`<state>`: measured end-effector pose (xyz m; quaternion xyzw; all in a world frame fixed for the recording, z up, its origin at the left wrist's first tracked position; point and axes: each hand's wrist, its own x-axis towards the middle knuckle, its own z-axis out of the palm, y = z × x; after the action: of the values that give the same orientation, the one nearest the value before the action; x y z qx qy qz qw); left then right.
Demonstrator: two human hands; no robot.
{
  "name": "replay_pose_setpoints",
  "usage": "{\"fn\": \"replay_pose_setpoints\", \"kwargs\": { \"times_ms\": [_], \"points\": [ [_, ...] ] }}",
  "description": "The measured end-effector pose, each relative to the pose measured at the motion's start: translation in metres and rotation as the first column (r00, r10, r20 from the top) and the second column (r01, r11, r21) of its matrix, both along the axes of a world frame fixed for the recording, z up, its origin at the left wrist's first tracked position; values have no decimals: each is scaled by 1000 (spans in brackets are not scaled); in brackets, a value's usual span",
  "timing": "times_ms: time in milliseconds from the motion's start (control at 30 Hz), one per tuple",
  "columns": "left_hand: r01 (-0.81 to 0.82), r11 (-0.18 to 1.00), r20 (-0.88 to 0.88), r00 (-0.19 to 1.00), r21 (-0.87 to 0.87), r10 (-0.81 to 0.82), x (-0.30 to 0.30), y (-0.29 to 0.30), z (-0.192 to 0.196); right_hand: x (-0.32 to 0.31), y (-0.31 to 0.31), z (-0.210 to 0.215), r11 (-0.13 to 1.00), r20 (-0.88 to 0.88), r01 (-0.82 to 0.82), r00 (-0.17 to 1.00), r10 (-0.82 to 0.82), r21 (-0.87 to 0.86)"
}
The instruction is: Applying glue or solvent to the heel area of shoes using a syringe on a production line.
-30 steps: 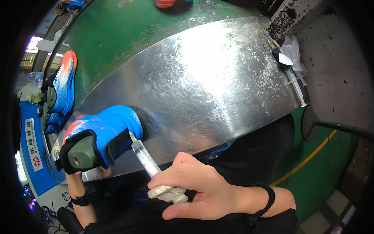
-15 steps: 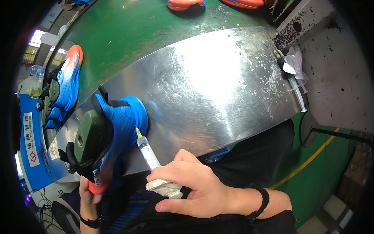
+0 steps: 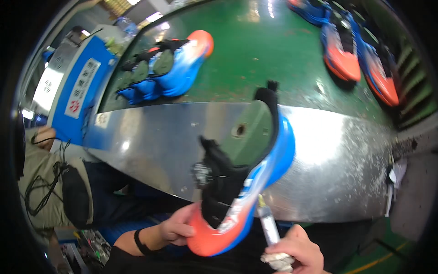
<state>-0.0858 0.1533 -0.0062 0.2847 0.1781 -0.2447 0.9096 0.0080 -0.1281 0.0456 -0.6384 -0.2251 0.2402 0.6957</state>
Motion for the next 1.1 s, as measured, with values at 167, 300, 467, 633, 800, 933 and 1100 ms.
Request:
{"fn": "replay_pose_setpoints", "kwargs": {
  "times_ms": [167, 300, 467, 633, 800, 933, 1100],
  "points": [
    [43, 981, -6, 999, -187, -45, 12, -21, 7, -6, -10, 34, 997, -17, 5, 1000, -7, -72],
    [57, 956, -63, 995, -287, -78, 9, -22, 6, 6, -6, 43, 989, -50, -128, 991, 125, -68],
    [125, 919, -87, 982, -375, -169, 17, -33, 2, -4, -23, 52, 992, 49, -105, 993, 108, -73],
    [132, 899, -77, 981, -417, -179, 16, -43, -12, -18, -38, 61, 992, 69, -95, 992, 101, -86],
    [175, 884, -59, 973, -434, -221, 26, -61, -17, -25, -54, 67, 988, 105, -99, 988, 112, -118],
    [242, 879, 13, 965, -411, -260, 39, -80, -20, -29, -68, 71, 990, 201, -60, 976, 84, -125],
    [354, 841, 165, 935, -409, -313, 61, -99, -20, -40, -82, 76, 992, 251, 31, 968, 1, -125]
  ]
}}
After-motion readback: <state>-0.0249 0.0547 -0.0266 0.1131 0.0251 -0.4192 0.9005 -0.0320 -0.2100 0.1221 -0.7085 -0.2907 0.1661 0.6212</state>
